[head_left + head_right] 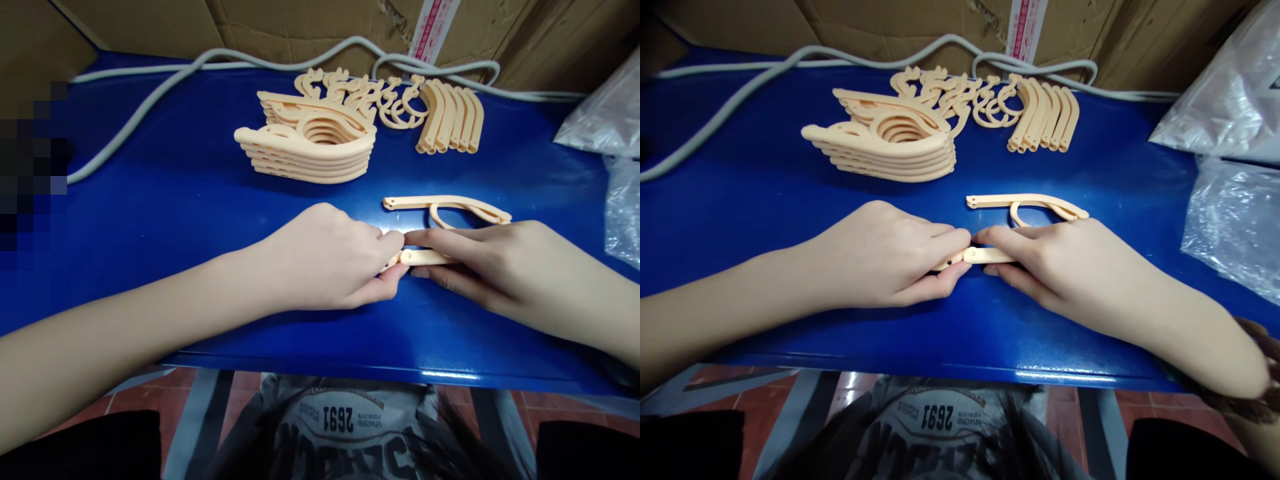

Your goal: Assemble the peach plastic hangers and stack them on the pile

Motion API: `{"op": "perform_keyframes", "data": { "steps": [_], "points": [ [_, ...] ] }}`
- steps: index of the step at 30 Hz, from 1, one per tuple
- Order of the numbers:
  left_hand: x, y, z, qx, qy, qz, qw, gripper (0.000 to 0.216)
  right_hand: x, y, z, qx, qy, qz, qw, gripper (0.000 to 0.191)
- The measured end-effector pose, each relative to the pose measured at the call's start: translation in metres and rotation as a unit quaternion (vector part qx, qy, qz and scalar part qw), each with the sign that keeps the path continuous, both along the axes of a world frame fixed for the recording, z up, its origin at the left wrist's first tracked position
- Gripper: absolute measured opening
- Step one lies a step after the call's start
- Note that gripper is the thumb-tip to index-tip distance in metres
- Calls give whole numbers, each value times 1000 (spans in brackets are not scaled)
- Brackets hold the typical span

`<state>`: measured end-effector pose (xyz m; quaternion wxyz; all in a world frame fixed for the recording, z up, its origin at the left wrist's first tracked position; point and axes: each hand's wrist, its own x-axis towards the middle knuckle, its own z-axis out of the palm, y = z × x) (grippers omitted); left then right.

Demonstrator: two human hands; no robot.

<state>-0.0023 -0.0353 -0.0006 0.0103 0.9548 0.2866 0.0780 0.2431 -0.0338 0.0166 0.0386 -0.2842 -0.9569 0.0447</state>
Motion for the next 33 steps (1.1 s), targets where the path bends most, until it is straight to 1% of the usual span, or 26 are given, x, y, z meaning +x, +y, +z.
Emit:
{"op": "perform_keyframes", "data": {
  "steps": [3, 6, 9, 11, 13, 15, 19, 21, 23, 25, 29, 31, 33],
  "points": [
    [-1, 0, -1, 8, -4, -5, 1000, 36, -1, 1, -1, 20, 0, 8, 1000, 33],
    [-2, 0, -2, 26, -16, -11, 999, 35, 0, 1, -1, 18, 10, 4, 1000, 36],
    [-2, 0, -2, 57, -47, 5, 997, 33, 2, 1, 1, 16, 21, -8, 1000, 38],
    [-3, 1, -1, 76, -67, 20, 995, 31, 5, 1, 5, 22, 27, -20, 999, 36],
    [-4, 2, 2, 80, -69, 23, 994, 31, 9, 3, 9, 33, 33, -29, 999, 33],
    [-6, 5, 6, 83, -65, 28, 994, 32, 13, 5, 14, 52, 41, -36, 997, 29],
    [-10, 9, 13, 111, -59, 72, 990, 34, 17, 7, 20, 100, 54, -60, 992, 23],
    [-11, 10, 14, 108, -60, 76, 989, 34, 18, 8, 22, 114, 61, -58, 990, 22],
    [-12, 10, 13, 96, -69, 55, 991, 33, 19, 10, 22, 124, 60, -56, 989, 22],
    [-12, 8, 11, 86, -87, 17, 992, 31, 22, 13, 22, 143, 45, -68, 986, 24],
    [-9, -1, 7, 104, -122, -27, 987, 31, 27, 23, 20, 197, 0, -121, 973, 32],
    [-7, -7, 5, 104, -121, -45, 986, 31, 27, 26, 18, 197, -9, -138, 970, 38],
    [-6, -10, 4, 87, -120, -69, 987, 30, 25, 27, 15, 180, -5, -145, 973, 42]
  ]
}}
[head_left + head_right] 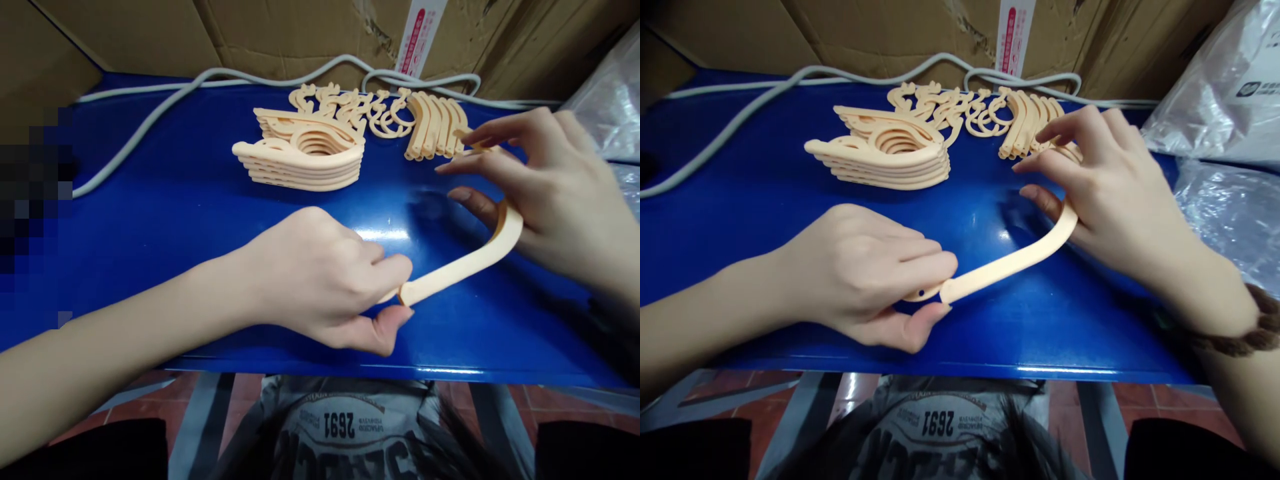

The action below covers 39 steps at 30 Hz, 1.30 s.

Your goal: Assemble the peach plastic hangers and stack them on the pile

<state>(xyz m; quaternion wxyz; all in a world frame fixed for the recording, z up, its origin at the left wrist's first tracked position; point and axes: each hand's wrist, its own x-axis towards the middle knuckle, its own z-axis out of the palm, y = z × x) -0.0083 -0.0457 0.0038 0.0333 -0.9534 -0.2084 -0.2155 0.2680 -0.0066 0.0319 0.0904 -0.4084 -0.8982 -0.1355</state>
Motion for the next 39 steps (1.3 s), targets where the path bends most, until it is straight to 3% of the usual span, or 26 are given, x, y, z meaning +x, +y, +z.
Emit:
{"op": "perform_keyframes", "data": {
  "steps": [8, 16, 18, 21, 24, 27, 29, 34, 39],
  "points": [
    [0, 2, -3, -42, -11, -60, 997, 31, -7, -11, -2, -1, -2, -59, 998, 78],
    [1, -1, -9, -57, -35, -90, 994, 27, -19, -27, -3, 74, 10, -176, 981, 77],
    [2, -3, -6, -75, -23, -100, 992, 21, -18, -26, -6, 57, 14, -142, 988, 70],
    [4, -5, -2, -89, 11, -121, 989, 10, -15, -20, -12, -26, 63, -45, 997, 51],
    [5, -2, -2, -60, 18, -130, 990, 5, -14, -13, -16, -134, 129, 43, 982, 42],
    [4, 5, -3, -20, 29, -120, 992, 9, -13, -9, -17, -178, 184, 108, 961, 35],
    [2, 10, -2, 9, 43, -91, 995, 16, -13, -8, -15, -184, 213, 119, 952, 32],
    [0, 16, 0, 92, 35, -7, 995, 28, -8, -6, -12, -256, 285, 59, 922, 24],
    [-1, 21, -4, 89, 75, 19, 993, 21, -4, 0, -10, -342, 296, 90, 887, 13]
  ]
}}
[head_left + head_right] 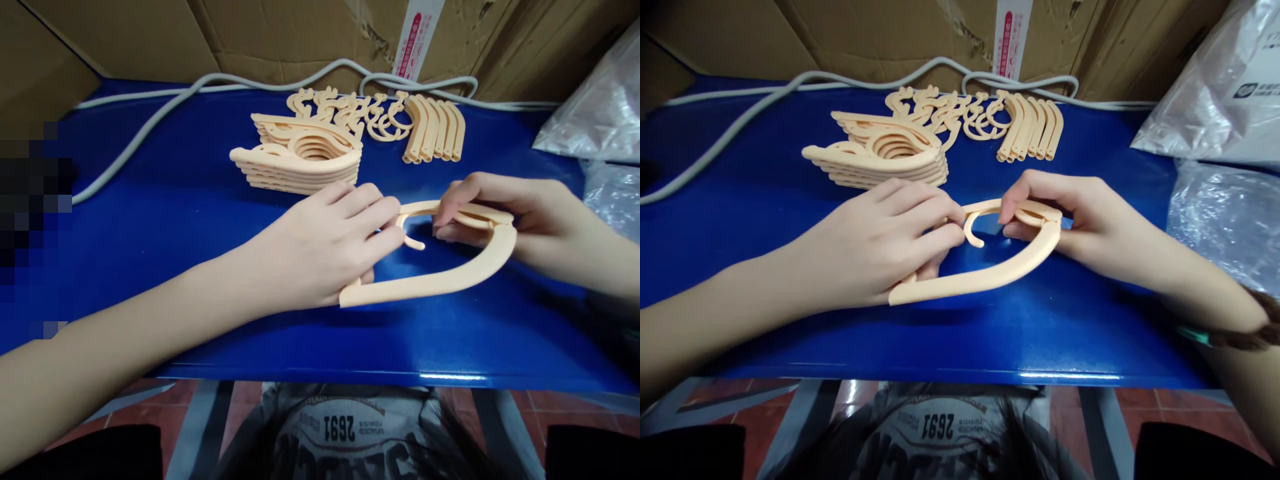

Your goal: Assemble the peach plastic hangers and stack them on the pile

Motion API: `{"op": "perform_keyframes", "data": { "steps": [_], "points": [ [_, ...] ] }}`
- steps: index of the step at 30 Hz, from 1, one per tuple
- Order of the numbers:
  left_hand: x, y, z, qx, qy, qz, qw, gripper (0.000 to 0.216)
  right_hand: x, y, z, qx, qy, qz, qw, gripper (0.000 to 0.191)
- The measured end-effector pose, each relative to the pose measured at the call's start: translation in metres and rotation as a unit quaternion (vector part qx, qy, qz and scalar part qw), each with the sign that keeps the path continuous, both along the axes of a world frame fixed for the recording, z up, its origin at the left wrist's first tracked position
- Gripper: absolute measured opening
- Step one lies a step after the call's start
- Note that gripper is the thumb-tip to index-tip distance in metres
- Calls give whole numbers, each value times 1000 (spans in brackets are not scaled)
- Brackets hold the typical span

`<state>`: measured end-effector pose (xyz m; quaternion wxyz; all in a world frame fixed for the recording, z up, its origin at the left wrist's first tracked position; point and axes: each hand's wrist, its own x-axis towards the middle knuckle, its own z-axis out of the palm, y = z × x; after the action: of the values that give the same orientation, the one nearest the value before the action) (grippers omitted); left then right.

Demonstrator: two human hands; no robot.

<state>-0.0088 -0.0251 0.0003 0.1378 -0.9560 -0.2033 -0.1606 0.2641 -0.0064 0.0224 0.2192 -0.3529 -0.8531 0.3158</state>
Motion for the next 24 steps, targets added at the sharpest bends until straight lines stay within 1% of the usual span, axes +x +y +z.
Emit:
{"op": "perform_keyframes", "data": {
  "steps": [1, 3, 9, 13, 16, 19, 24],
  "points": [
    [0, 1, -1, -2, 5, 11, 1000, 20, 1, 1, 1, -15, 0, 15, 1000, 11],
    [-1, 3, -4, 3, 7, 25, 1000, 18, 1, 3, 3, -31, -4, 31, 999, 13],
    [-3, 7, -5, 39, -4, 32, 999, 19, 0, 2, 6, -24, -13, -13, 1000, 19],
    [-2, 6, -3, 33, -5, 40, 999, 22, 2, 1, 4, 4, -34, -5, 999, 22],
    [-2, 5, -2, 35, 1, 44, 998, 23, 5, 4, 3, 16, -51, 15, 998, 22],
    [-1, 3, 1, 24, -2, 47, 999, 25, 7, 6, 4, 8, -58, 24, 998, 23],
    [0, 1, 3, -3, -7, 55, 998, 30, 5, 3, 4, -26, -68, 26, 997, 25]
  ]
}}
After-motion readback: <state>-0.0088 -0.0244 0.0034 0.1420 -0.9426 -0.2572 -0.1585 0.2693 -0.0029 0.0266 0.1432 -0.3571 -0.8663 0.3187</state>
